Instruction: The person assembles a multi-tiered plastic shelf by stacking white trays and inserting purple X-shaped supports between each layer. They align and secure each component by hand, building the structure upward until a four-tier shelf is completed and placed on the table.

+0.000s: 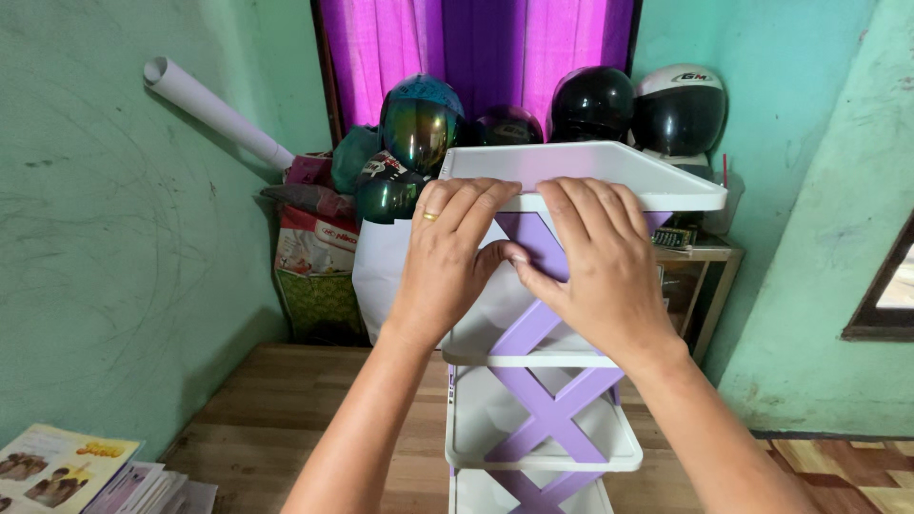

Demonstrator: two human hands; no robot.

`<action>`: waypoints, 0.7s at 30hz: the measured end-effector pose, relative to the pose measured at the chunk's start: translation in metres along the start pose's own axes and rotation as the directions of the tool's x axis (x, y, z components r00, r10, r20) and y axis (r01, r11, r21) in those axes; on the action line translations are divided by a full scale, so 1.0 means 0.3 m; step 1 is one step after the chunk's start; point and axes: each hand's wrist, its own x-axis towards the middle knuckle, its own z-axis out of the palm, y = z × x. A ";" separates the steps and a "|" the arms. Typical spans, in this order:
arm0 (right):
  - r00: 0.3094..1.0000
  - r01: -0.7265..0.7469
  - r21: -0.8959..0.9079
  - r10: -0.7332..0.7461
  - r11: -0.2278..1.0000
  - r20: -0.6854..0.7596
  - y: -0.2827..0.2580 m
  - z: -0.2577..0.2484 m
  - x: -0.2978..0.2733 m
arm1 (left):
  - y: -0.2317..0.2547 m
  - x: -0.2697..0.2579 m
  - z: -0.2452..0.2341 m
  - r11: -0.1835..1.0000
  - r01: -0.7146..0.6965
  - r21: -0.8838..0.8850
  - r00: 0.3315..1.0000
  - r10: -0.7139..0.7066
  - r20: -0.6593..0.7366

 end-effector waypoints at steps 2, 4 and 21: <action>1.000 0.007 -0.007 -0.008 1.000 -0.023 0.001 0.006 -0.003 | -0.004 -0.006 0.016 0.999 0.009 0.036 0.999 -0.008 -0.039; 0.999 -0.009 0.012 0.010 1.000 -0.040 0.001 0.016 -0.007 | -0.009 -0.011 0.028 0.998 0.012 0.056 0.998 -0.008 -0.068; 0.999 -0.031 0.006 0.031 1.000 -0.043 0.014 0.050 -0.028 | -0.023 -0.013 0.039 0.998 -0.004 0.055 0.995 0.009 -0.102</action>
